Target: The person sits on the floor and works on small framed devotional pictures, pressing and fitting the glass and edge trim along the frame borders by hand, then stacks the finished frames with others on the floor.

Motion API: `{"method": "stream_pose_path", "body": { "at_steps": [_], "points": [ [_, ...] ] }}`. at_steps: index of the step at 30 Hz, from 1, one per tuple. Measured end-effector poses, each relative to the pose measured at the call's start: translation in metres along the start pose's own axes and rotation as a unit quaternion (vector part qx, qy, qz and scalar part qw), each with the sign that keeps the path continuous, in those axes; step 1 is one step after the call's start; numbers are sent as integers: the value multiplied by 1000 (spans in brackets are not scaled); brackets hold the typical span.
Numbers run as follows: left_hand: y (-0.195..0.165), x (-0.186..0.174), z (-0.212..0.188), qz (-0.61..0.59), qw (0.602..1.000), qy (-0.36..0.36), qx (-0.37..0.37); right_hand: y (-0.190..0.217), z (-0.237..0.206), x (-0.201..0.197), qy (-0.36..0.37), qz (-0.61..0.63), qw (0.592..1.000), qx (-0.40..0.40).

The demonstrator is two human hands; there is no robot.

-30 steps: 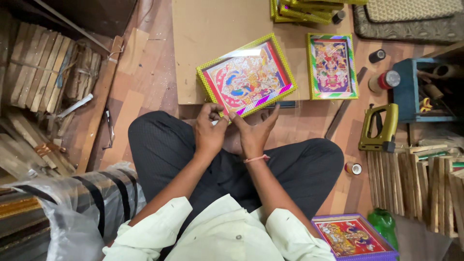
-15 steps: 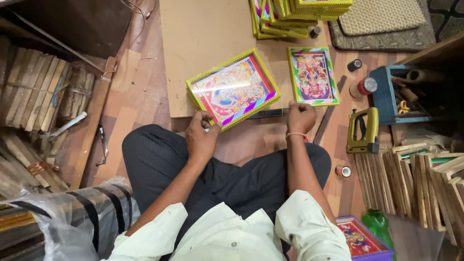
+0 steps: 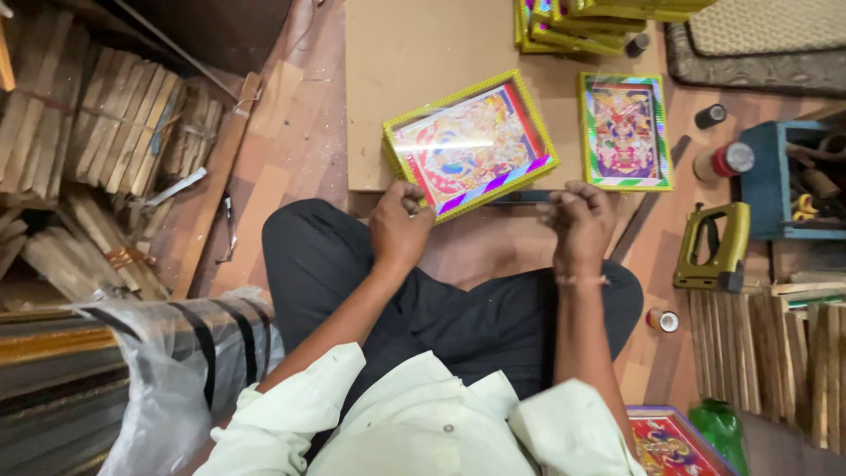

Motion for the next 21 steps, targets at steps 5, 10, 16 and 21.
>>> {"method": "stream_pose_path", "body": {
  "at_steps": [5,10,16,21],
  "points": [
    [12,-8,-1,-148,986,69,-21,-9,-68,72,137,-58,989,-24],
    [24,-14,-3,-296,948,108,-39,-19,-90,117,170,-204,964,-14],
    [23,-12,-3,-312,942,114,-52,-17,-95,125,165,-261,951,-22],
    [27,-11,-4,-304,942,114,-88,-18,-96,127,152,-282,947,-33]
  ]
}}
Point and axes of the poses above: each hand's wrist, its own z-axis towards the middle knuckle, its own x-axis out of the palm, y = z × x, the point moved 2 cm from there along z, towards the middle knuckle, and after that the axes turned 7 degrees about y, right-handed, at the moved point
